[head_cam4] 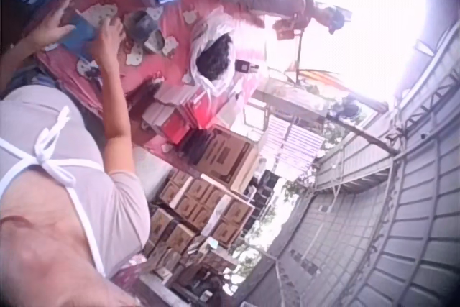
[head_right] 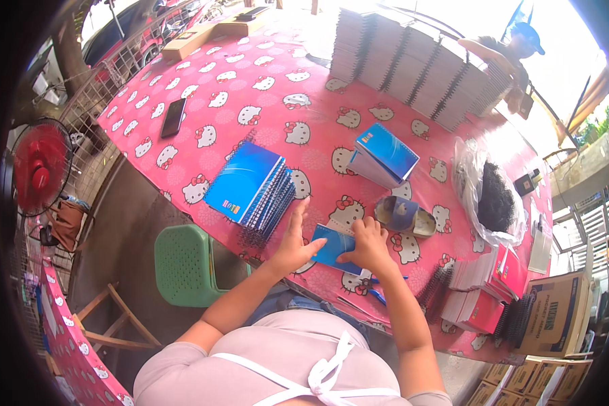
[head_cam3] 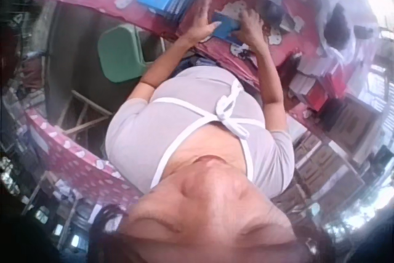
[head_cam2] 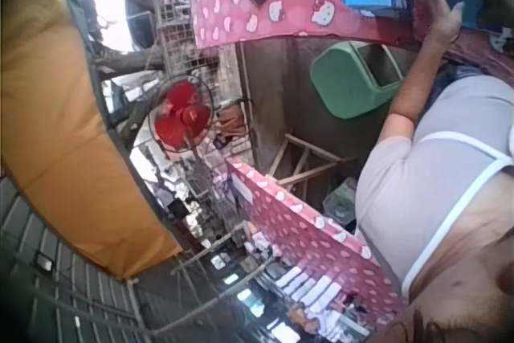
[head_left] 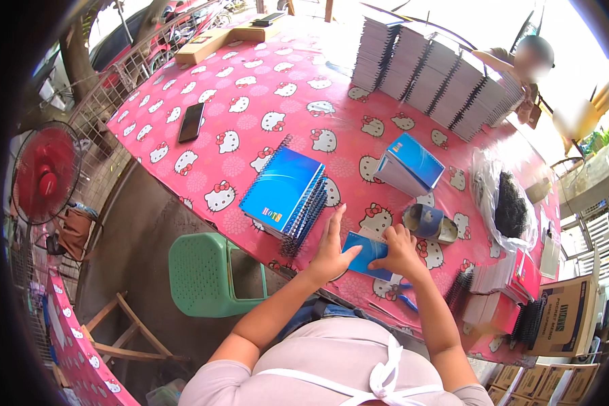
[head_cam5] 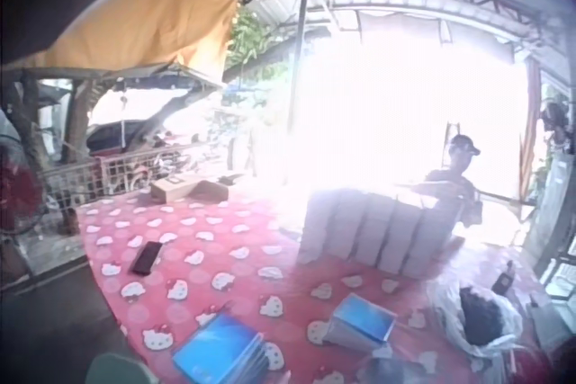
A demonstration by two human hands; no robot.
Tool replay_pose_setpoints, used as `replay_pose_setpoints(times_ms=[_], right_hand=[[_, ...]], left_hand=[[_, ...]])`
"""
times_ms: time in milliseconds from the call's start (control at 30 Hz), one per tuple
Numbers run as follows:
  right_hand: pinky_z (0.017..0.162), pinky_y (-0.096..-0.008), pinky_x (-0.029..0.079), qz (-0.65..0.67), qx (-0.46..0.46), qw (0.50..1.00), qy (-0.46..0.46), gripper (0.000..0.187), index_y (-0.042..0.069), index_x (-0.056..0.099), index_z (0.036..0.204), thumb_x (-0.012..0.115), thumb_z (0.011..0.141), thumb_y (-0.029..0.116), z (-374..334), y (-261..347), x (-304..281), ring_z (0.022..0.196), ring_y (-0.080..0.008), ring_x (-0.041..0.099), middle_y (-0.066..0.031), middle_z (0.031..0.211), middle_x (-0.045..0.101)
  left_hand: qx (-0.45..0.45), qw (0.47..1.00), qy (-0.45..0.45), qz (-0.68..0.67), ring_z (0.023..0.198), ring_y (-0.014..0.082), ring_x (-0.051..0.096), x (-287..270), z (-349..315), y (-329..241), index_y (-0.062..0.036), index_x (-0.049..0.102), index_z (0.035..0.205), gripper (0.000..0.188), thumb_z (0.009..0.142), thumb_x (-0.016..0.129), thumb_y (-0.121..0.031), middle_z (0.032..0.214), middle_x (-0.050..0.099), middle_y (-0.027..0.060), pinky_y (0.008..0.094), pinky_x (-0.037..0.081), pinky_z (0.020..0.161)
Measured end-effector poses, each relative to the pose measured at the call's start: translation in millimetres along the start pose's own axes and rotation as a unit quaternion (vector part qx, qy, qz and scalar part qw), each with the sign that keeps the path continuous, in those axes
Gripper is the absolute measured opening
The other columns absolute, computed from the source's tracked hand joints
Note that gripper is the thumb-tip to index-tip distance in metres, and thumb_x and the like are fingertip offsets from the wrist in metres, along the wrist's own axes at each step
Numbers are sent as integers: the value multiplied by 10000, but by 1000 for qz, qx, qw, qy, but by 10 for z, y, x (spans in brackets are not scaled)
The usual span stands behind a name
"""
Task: The person applies adhesive tape to the spine of small blue booklets, smoothing the tape by hand and using a small tool to trim or press it, then places the booklets into stacks on the table.
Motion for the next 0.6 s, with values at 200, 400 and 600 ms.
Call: replay_pose_setpoints(times_ms=[200, 400, 600], right_hand=[[827, -386, 402, 131, -112, 977, -126, 586, 58, 536, 1052, 849, 564, 140, -405, -26, -125, 912, -288, 578, -120, 1004, 592], [781, -238, 474, 537, -2, 835, -119, 409, 62, 502, 1011, 680, 712, -153, -341, -445, 493, 887, -103, 584, -24, 933, 592], [754, -243, 459, 617, -10, 767, -177, 317, 60, 470, 936, 647, 764, -140, -266, -199, 539, 849, -105, 559, -28, 906, 567]], left_hand=[[88, 982, 147, -79, 980, 302, 564, 72, -110, -22, -188, 354, 1436, 794, 756, 552, 172, 1183, 516, 150, 358, 474, 829], [158, 977, 136, -50, 943, 290, 571, 139, -97, 56, -121, 422, 1345, 665, 759, 577, 154, 1087, 528, 140, 360, 480, 791], [96, 987, 77, -102, 954, 295, 564, 167, -212, 241, -105, 441, 1302, 616, 763, 645, 111, 1095, 504, 152, 371, 483, 782]])
Point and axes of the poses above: each hand's wrist, its own z-axis towards the middle knuckle, its own x-axis out of the palm, y = z × x, the point moved 4 cm from there along z, towards the middle knuckle
